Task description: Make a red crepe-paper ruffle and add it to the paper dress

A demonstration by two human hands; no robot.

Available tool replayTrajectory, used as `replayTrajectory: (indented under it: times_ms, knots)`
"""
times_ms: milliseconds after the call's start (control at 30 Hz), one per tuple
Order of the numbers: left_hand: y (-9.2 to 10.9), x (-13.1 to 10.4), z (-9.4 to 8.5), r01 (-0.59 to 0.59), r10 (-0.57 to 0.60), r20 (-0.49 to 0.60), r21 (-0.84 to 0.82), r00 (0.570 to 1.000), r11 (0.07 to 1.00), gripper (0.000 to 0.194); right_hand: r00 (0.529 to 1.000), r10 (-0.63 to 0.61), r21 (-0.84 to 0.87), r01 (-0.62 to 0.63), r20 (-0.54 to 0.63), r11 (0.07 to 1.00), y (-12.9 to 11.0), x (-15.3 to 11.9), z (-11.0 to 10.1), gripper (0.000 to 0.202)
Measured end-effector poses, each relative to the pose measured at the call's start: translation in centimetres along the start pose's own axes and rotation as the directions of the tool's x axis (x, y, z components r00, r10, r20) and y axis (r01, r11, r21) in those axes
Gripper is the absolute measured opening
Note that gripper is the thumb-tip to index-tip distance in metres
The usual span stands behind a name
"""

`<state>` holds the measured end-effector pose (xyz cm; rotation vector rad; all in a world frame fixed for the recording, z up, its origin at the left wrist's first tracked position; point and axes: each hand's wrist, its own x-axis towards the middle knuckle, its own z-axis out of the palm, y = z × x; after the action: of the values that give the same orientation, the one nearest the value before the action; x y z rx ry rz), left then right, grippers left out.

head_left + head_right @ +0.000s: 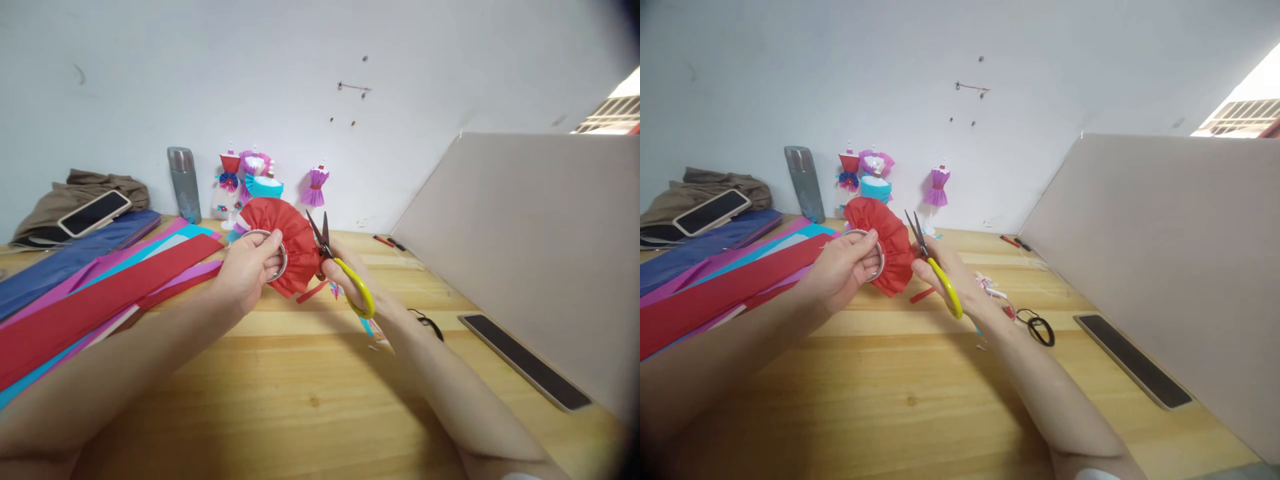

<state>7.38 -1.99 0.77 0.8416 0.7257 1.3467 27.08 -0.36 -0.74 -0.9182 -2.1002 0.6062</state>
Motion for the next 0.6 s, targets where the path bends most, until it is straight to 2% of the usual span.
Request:
replayTrajectory:
  times_ms: [300, 467, 600]
  knots:
    - [1.0, 0.4, -0.1, -0.040, 0.055, -0.081, 0.178, 0.995, 0.983, 0.041, 0.993, 0.116, 0.016, -0.116, 0.019, 0.993, -1.1, 0.1, 1.7, 0.045]
    - [1.3, 0.8, -0.2, -0.023, 0.046, -0.099, 0.223, 0.994, 0.975, 0.042, 0.988, 0.156, 0.054, -0.157, 0.016, 0.986, -0.8, 0.1, 2.6, 0.056]
    - [1.1, 0.9, -0.2, -0.014, 0.033, -0.084, 0.217, 0.996, 0.976, 0.041, 0.990, 0.138, -0.008, -0.138, -0.029, 0.990, 0.1, 0.0, 2.9, 0.061]
